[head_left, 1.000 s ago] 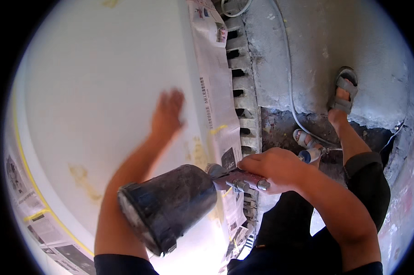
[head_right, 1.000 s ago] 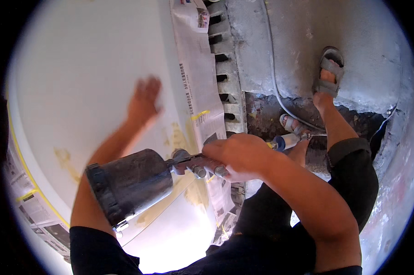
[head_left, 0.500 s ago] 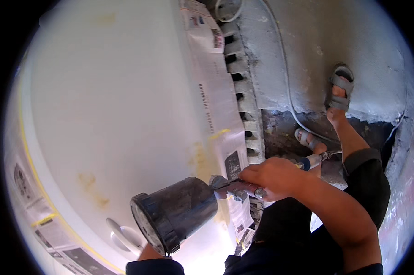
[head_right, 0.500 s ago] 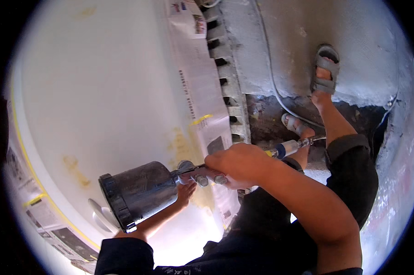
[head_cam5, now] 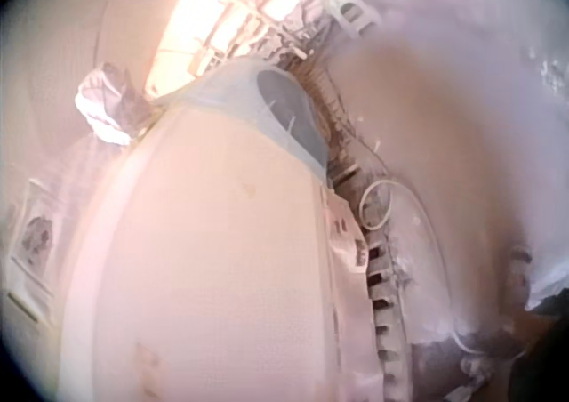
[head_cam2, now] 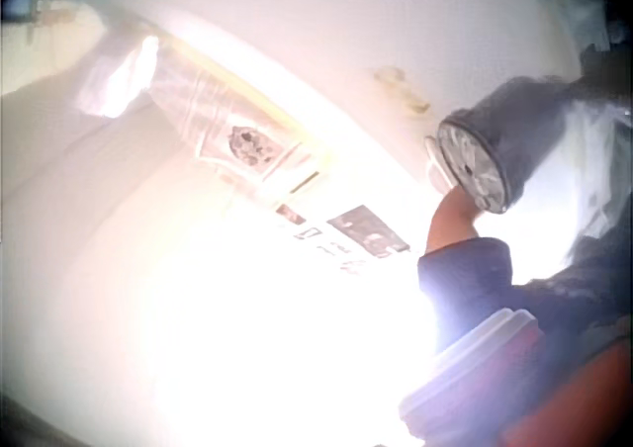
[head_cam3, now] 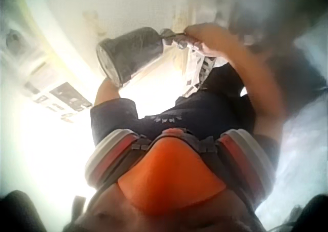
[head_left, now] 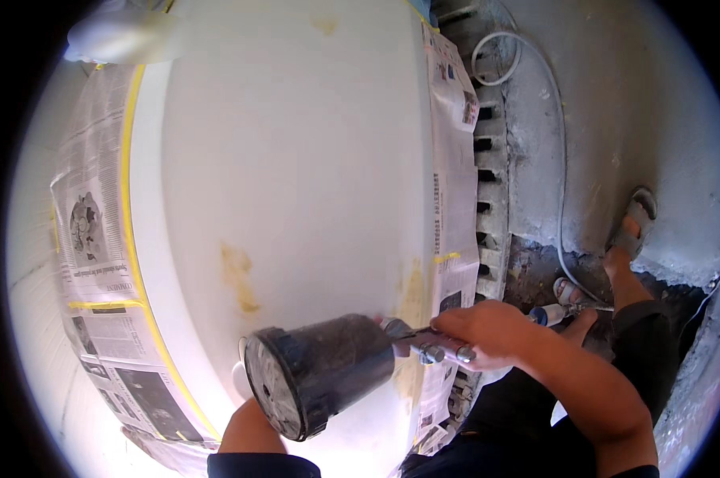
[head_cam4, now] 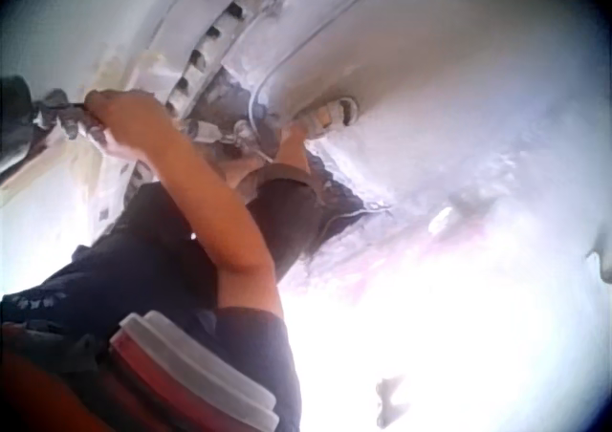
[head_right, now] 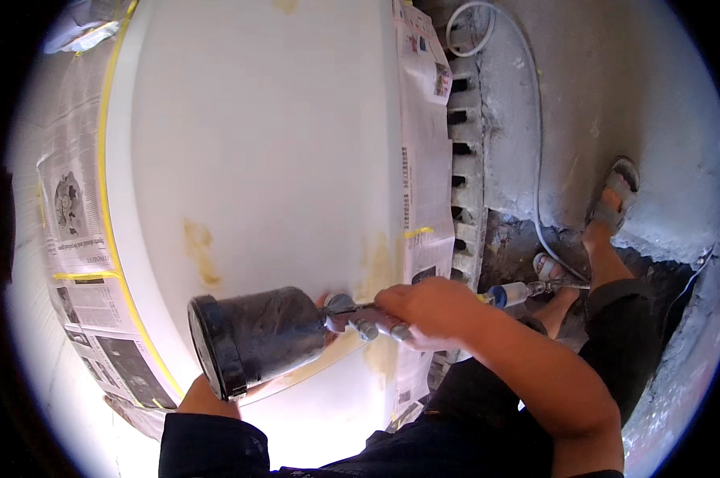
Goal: The person prepares a white car for painting by wiping the side door panel with their hand to remove dust or residue. They use a spray gun to apply a light coat of paint to the door panel, moving the gun in smooth, even strokes. The person also adjusts the spray gun and checks the surface of the car.
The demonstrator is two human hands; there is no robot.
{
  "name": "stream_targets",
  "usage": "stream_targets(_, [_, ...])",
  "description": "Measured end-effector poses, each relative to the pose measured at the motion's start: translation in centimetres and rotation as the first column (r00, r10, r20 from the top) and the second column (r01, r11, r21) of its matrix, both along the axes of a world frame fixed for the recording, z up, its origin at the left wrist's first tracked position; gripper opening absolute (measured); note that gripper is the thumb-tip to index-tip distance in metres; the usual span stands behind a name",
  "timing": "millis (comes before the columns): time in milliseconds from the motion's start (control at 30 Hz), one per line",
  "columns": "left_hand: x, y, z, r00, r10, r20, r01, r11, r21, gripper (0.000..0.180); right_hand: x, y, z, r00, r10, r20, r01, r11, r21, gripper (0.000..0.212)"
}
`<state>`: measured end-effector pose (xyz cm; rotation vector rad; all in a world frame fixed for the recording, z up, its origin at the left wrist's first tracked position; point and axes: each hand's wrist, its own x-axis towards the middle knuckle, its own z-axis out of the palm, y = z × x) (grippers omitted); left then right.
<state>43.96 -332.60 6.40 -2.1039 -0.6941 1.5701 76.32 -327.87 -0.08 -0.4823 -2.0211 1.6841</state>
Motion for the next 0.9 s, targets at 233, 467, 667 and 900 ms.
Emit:
stream_targets(233, [3.0, 14.4, 13.8, 0.936, 0.204, 0.287, -0.334, 0.771, 0.542, 0.079, -0.3, 2.1, 1.7, 1.000, -0.013, 0.023, 0.012, 1.000, 0.019, 0.031])
stream_targets(467, [0.9, 4.2, 16.6, 0.861, 0.441, 0.253, -0.495, 0.612, 0.617, 0.086, -0.8, 3.8, 3.2, 0.998, -0.045, -0.042, 0.045, 0.999, -0.004, 0.031])
stream_targets(667, [2.0, 11.4, 19.9, 0.926, 0.171, 0.336, -0.375, 0.518, 0.769, 0.092, -0.6, 5.6, 3.4, 0.969, -0.230, -0.085, 0.235, 0.971, 0.051, 0.021])
stream_targets(900, [5.2, 26.7, 5.5, 0.965, 0.046, 0.258, -0.200, 0.767, 0.609, 0.079, -0.4, 7.8, 0.4, 0.916, -0.399, -0.030, 0.399, 0.917, -0.013, 0.018])
